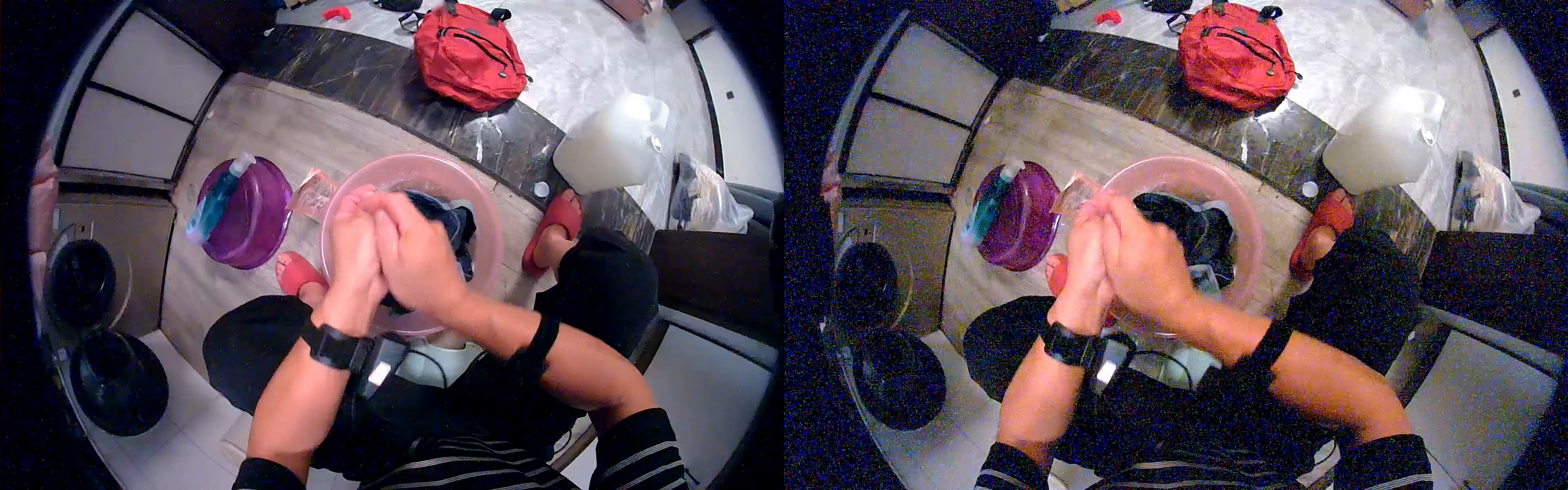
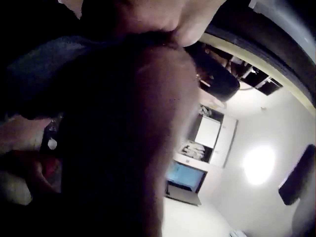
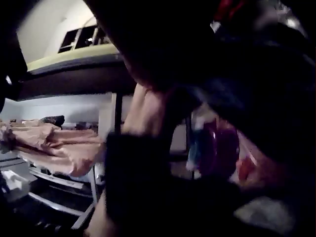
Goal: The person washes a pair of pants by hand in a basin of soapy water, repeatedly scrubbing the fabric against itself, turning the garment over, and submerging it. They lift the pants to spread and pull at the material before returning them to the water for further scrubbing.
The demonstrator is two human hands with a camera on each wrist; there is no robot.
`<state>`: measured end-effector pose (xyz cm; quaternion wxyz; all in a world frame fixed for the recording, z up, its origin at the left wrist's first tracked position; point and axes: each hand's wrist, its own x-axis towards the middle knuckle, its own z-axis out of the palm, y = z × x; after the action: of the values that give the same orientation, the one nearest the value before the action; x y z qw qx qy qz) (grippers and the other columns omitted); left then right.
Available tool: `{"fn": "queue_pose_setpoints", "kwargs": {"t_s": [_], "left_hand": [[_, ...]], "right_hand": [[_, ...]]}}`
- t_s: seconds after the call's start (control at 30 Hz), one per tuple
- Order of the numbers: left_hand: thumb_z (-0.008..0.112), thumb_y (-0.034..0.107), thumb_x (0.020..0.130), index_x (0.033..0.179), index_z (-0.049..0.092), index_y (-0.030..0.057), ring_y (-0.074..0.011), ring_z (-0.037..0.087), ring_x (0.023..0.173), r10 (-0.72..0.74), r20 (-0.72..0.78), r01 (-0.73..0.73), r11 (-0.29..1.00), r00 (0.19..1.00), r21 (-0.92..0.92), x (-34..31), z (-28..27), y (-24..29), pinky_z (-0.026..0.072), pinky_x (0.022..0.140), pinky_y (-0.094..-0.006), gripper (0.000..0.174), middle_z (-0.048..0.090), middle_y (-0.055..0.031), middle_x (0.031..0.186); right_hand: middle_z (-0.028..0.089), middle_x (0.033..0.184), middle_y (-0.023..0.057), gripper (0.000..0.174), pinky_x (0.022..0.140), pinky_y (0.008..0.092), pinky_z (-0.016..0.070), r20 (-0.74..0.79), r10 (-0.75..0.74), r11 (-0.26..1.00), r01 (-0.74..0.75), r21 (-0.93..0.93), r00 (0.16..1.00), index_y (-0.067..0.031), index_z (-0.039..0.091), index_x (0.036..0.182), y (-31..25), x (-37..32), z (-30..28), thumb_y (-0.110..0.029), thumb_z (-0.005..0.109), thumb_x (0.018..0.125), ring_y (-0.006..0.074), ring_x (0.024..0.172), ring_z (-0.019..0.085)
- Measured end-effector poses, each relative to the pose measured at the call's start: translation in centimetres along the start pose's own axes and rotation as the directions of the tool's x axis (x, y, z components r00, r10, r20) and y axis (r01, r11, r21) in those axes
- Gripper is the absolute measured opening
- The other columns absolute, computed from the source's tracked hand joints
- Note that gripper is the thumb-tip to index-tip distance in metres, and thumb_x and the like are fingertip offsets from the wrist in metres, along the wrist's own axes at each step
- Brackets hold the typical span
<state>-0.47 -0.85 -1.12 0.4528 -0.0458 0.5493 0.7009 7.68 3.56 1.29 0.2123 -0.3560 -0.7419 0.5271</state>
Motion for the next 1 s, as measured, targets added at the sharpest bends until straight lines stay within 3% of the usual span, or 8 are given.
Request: {"fn": "queue_pose_setpoints", "kwargs": {"t_s": [0.1,0.23,0.33,0.47,0.6,0.73,0.83,1.0], "left_hand": [[0.043,0.012,0.095,0.104,0.057,0.0078,-0.0136,0.059,0.088,0.115,-0.026,-0.111,0.985,0.993,0.133,-2.4,2.6,-1.0,0.0495,0.075,-0.0281,0.016,0.06,-0.0027,0.094],[0.045,0.017,0.098,0.114,0.051,0.0026,-0.0144,0.057,0.097,-0.016,0.055,0.017,1.0,0.998,-0.007,-1.4,1.0,1.5,0.0475,0.082,-0.0273,0.023,0.059,-0.0068,0.103],[0.044,0.014,0.096,0.117,0.049,0.0067,-0.0154,0.057,0.09,-0.03,0.025,0.029,0.998,0.999,0.048,-2.3,2.0,-0.7,0.0488,0.079,-0.0298,0.023,0.059,-0.007,0.1],[0.041,0.013,0.098,0.112,0.051,0.0036,-0.0127,0.056,0.091,-0.038,0.051,0.043,0.994,0.998,-0.1,-0.5,-0.3,-0.4,0.0476,0.081,-0.0289,0.02,0.057,-0.0055,0.1],[0.046,0.013,0.096,0.111,0.051,0.0053,-0.015,0.058,0.091,-0.115,0.072,0.115,0.993,0.991,0.002,-3.1,2.8,-0.3,0.0493,0.078,-0.0308,0.018,0.057,-0.0051,0.097],[0.046,0.017,0.097,0.114,0.051,0.0058,-0.0159,0.059,0.096,-0.182,0.087,0.186,0.982,0.979,-0.036,-2.9,0.8,0.5,0.0491,0.082,-0.0295,0.021,0.059,-0.007,0.105],[0.051,0.019,0.095,0.114,0.05,0.0061,-0.015,0.059,0.094,-0.088,0.087,0.092,0.995,0.992,-0.037,-3.2,2.8,-0.8,0.0511,0.077,-0.0309,0.024,0.059,-0.0077,0.103],[0.044,0.013,0.097,0.118,0.05,0.0043,-0.013,0.057,0.095,-0.086,0.094,0.089,0.996,0.992,-0.022,-2.1,1.4,-0.6,0.0485,0.081,-0.0274,0.023,0.058,-0.0062,0.101]], "right_hand": [[0.063,0.078,0.0254,0.025,0.068,0.0579,0.0482,-0.244,-0.037,0.99,0.003,-0.139,0.969,-0.0127,0.056,0.111,2.7,4.3,-0.5,-0.028,0.046,0.094,0.048,0.073,0.061],[0.064,0.087,0.0264,0.027,0.07,0.0556,0.0493,0.029,-0.055,0.998,0.056,-0.037,0.998,-0.0086,0.056,0.111,-0.3,-0.6,-0.2,-0.026,0.046,0.094,0.0455,0.081,0.062],[0.063,0.083,0.0269,0.024,0.071,0.0575,0.0486,-0.232,-0.029,0.994,0.004,-0.106,0.972,-0.0104,0.057,0.109,1.5,4.4,-1.3,-0.025,0.048,0.093,0.0457,0.076,0.062],[0.065,0.085,0.0254,0.027,0.071,0.0556,0.0496,-0.007,-0.086,0.994,0.085,-0.064,0.996,-0.0099,0.057,0.111,-0.4,-1.1,-0.3,-0.027,0.043,0.095,0.0444,0.081,0.063],[0.064,0.076,0.024,0.024,0.065,0.0584,0.0482,-0.172,0.009,0.993,-0.03,-0.117,0.985,-0.012,0.058,0.106,1.4,3.0,-1.5,-0.029,0.047,0.093,0.0456,0.07,0.062],[0.063,0.081,0.0236,0.019,0.067,0.0483,0.049,0.069,-0.105,0.987,0.112,-0.112,0.992,-0.0066,0.058,0.104,0.1,-0.2,-1.6,-0.019,0.051,0.092,0.0427,0.077,0.062],[0.063,0.072,0.0248,0.021,0.06,0.0561,0.0499,-0.237,-0.133,0.98,0.092,-0.176,0.962,-0.0119,0.055,0.105,1.0,3.6,-2.1,-0.027,0.048,0.093,0.0446,0.065,0.062],[0.064,0.079,0.0258,0.027,0.065,0.0567,0.0496,-0.058,-0.18,0.954,0.159,-0.255,0.982,-0.0099,0.054,0.114,1.6,1.4,-1.6,-0.027,0.044,0.095,0.0443,0.07,0.063]]}}
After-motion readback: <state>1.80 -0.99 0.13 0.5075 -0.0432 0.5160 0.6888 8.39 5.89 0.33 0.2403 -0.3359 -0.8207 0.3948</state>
